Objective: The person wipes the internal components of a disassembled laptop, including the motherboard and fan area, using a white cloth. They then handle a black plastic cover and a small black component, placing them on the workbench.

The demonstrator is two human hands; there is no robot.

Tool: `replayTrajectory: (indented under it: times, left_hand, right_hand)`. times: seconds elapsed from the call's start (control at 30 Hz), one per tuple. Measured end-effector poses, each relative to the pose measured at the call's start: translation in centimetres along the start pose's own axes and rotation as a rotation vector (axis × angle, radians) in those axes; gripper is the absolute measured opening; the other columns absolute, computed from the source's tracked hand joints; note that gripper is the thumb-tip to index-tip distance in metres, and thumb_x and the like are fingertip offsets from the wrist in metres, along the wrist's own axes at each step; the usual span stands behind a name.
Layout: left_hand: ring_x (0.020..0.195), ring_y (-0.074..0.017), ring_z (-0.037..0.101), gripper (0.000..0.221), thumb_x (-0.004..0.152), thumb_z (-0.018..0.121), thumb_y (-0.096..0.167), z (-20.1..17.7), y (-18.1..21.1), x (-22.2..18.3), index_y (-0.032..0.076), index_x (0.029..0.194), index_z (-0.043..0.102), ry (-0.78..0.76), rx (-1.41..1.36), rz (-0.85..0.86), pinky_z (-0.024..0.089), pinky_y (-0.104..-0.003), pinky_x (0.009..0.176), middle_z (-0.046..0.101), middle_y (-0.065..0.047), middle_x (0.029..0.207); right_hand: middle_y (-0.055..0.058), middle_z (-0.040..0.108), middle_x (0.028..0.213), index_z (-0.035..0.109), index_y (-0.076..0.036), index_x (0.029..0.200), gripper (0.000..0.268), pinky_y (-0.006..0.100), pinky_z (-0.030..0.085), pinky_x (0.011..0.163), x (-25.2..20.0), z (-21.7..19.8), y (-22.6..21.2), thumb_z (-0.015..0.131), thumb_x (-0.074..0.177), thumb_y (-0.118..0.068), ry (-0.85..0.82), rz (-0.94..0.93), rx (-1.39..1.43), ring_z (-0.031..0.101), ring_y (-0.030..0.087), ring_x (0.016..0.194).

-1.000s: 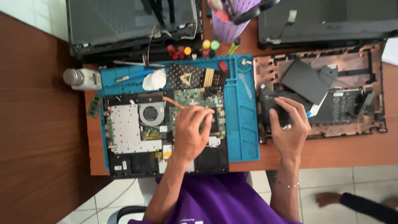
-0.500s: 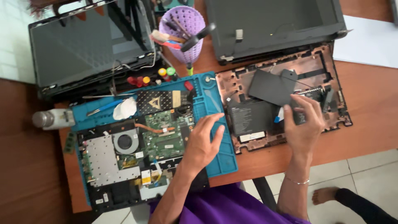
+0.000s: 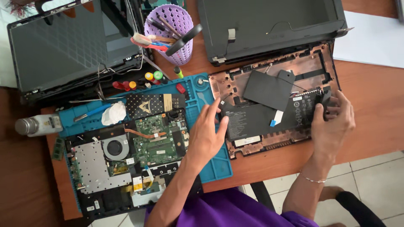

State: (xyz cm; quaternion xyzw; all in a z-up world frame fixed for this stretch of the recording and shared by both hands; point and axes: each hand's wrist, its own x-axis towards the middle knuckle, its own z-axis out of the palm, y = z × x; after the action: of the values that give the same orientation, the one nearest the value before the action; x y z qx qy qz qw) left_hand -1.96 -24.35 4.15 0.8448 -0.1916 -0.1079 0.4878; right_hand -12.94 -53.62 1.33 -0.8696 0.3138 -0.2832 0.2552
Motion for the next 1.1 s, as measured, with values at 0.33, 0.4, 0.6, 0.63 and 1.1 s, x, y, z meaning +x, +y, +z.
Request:
replayTrajectory:
  times: [0.33,0.4,0.6,0.63,1.1]
  left_hand:
    - [0.092,-0.0314,0.067,0.029,0.095,0.068,0.022,1.0,0.5,2.6,0.007,0.118,0.060,0.041,0.132,-0.061,0.054,-0.044,0.076,0.061,-0.011,0.104]
    - [0.095,-0.0327,0.066,0.029,0.094,0.070,0.021,1.1,0.5,2.9,0.006,0.116,0.059,0.068,0.172,-0.018,0.053,-0.045,0.077,0.060,-0.012,0.106]
    - [0.107,-0.0346,0.060,0.036,0.090,0.072,0.017,2.5,0.6,4.7,0.007,0.123,0.061,0.118,0.234,0.268,0.049,-0.047,0.086,0.061,-0.012,0.115]
    - [0.109,-0.0347,0.059,0.037,0.090,0.072,0.017,3.0,0.6,5.1,0.007,0.124,0.060,0.116,0.236,0.280,0.048,-0.047,0.086,0.062,-0.011,0.117]
    - [0.112,-0.0260,0.060,0.038,0.089,0.073,0.016,6.5,0.8,6.3,0.011,0.126,0.063,0.150,0.125,0.198,0.039,-0.048,0.098,0.067,-0.003,0.102]
  right_hand:
    - [0.010,0.069,0.126,0.062,0.004,0.141,0.038,0.023,0.057,0.082,2.1,-0.1,-0.5,0.067,0.103,0.007,-0.058,0.037,0.353,0.067,0.010,0.103]
    - [0.010,0.068,0.127,0.063,0.004,0.139,0.035,0.023,0.055,0.084,2.9,-0.1,-1.6,0.066,0.104,0.007,-0.105,0.022,0.409,0.065,0.009,0.107]
    - [0.007,0.066,0.124,0.068,-0.002,0.135,0.041,0.024,0.057,0.079,6.7,1.6,-4.4,0.067,0.095,0.009,-0.260,-0.083,0.377,0.062,0.010,0.099]
    - [0.007,0.067,0.122,0.068,-0.002,0.134,0.040,0.024,0.058,0.079,7.2,2.1,-4.6,0.067,0.095,0.008,-0.275,-0.086,0.347,0.064,0.010,0.098]
    - [0.008,0.067,0.119,0.067,-0.001,0.133,0.038,0.023,0.054,0.076,6.5,3.7,-5.2,0.071,0.096,0.006,-0.332,-0.179,0.345,0.064,0.011,0.094]
